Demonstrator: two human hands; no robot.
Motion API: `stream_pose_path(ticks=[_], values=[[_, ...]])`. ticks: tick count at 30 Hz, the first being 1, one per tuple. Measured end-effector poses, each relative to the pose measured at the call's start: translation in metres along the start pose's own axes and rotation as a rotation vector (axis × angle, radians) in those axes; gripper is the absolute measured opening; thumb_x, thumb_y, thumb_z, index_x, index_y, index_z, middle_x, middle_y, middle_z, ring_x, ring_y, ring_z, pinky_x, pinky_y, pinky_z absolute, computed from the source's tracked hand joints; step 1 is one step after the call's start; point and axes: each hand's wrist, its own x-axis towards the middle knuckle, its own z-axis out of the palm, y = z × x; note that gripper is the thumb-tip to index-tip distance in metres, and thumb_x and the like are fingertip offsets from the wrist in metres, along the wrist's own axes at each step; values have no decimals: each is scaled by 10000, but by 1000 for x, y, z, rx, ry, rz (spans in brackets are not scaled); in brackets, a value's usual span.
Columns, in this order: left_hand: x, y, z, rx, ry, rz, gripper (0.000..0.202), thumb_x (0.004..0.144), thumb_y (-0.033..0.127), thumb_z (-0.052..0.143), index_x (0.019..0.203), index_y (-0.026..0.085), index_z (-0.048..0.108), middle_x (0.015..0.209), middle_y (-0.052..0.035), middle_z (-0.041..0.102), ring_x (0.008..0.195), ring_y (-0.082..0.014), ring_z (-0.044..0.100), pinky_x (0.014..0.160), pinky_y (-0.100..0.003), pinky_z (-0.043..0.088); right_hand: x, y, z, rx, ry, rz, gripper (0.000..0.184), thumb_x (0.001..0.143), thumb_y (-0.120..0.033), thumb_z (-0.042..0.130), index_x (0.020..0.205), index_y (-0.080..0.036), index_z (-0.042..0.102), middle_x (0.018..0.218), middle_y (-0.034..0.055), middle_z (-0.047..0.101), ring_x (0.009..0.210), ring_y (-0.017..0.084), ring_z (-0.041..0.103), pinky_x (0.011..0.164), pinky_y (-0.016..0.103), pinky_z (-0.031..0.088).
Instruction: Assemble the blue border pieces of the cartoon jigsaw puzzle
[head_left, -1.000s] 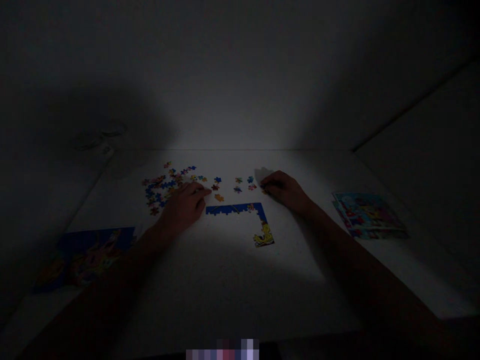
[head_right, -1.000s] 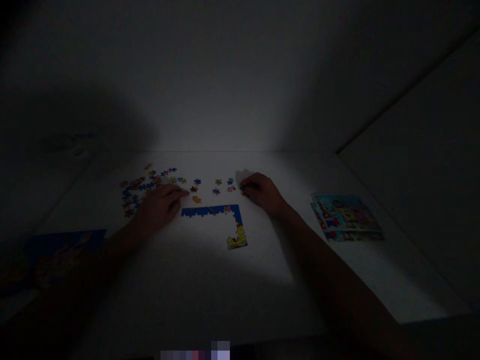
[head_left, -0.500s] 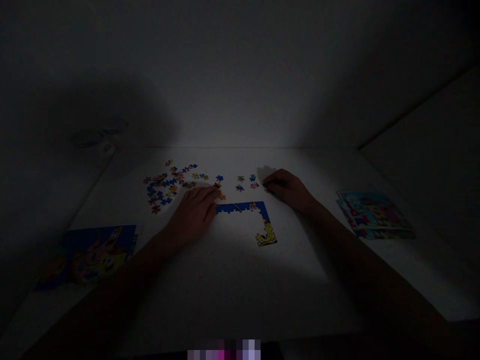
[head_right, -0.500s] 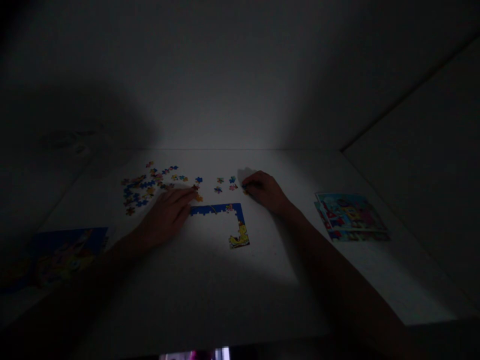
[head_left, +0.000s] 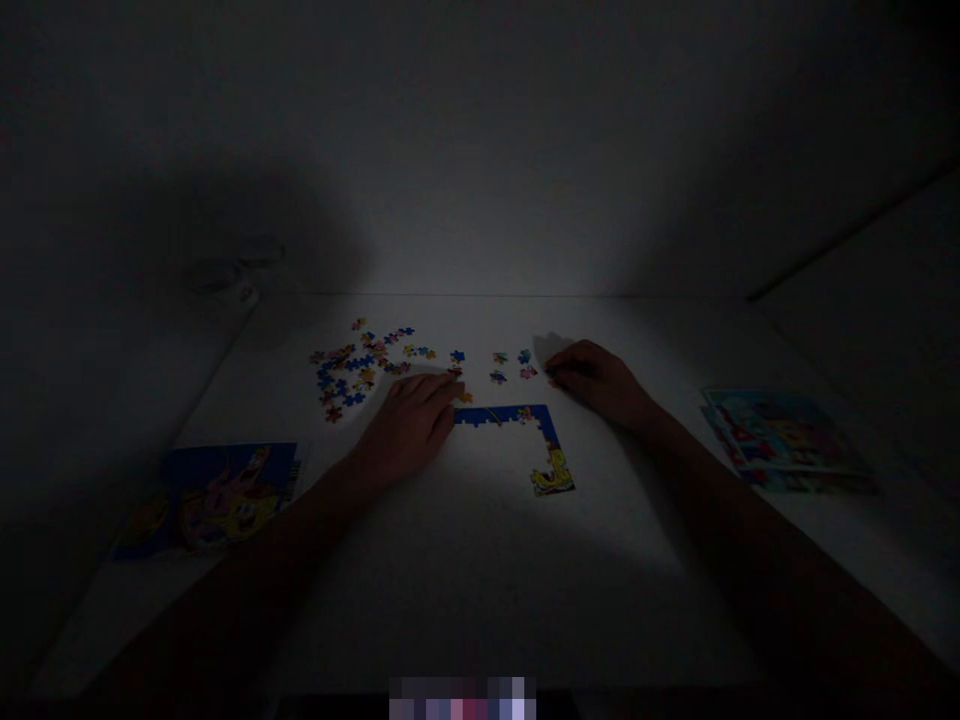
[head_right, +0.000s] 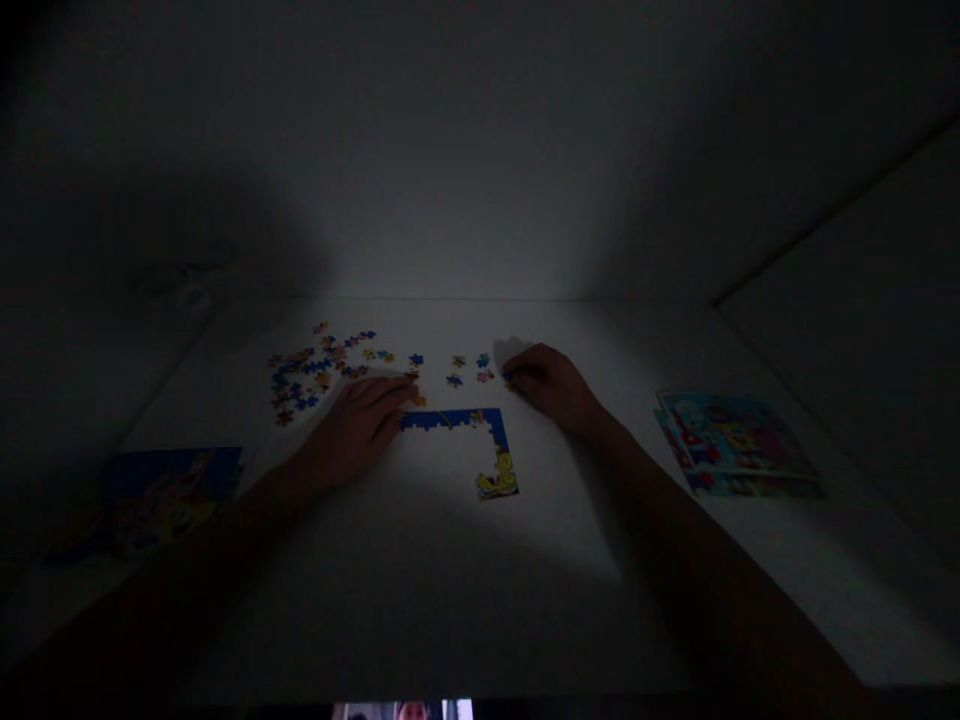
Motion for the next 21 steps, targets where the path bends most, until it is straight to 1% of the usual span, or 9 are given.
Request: stream_pose_path(ticks=[4, 7, 10, 14, 18, 21], values=[[1, -1, 0, -5, 36, -28, 374, 1026, 209, 417, 1355, 212, 594, 1427, -91, 620, 1326, -244, 545, 1162, -507, 425, 0, 0, 1, 27, -24, 19, 191, 756, -340, 659, 889, -235, 748, 893, 62, 704, 829, 239, 663, 826, 451, 540], [1, -2, 1, -12, 50, -17, 360, 1027, 201, 417, 1335, 219, 602, 1407, -92, 630, 1320, -246, 553, 1152, -516, 440, 1, -1, 0, 8, -23, 11, 188, 745, -343, 664, 879, -239, 746, 890, 63, 695, 850, 249, 662, 831, 459, 534], [0, -1, 1, -11, 43, -5, 349, 1034, 211, 423, 1340, 217, 590, 1422, -91, 619, 1338, -250, 540, 1155, -521, 438, 1, -2, 0, 4, -27, 17, 195, 737, -345, 666, 878, -237, 746, 901, 66, 694, 857, 250, 663, 846, 465, 532], [0, 0, 0, 6, 31, -6, 337, 1037, 213, 441, 1342, 210, 582, 1439, -88, 608, 1358, -243, 522, 1166, -503, 424, 0, -3, 0, 6, -12, 22, 208, 738, -355, 664, 879, -227, 748, 911, 68, 700, 854, 248, 666, 862, 472, 532], [1, 1, -1, 0, 16, -6, 342, 1039, 210, 429, 1339, 180, 591, 1433, -105, 613, 1351, -248, 522, 1161, -504, 422, 0, -3, -1, -2, -13, 13, 188, 735, -324, 666, 874, -234, 755, 932, 65, 704, 884, 247, 675, 899, 479, 534], [1, 1, -1, -2, 11, -13, 354, 1041, 218, 412, 1345, 208, 594, 1452, -94, 605, 1352, -249, 520, 1161, -520, 414, -1, -5, -1, -17, -15, 10, 181, 740, -305, 659, 877, -244, 761, 936, 57, 713, 892, 242, 673, 913, 476, 534]])
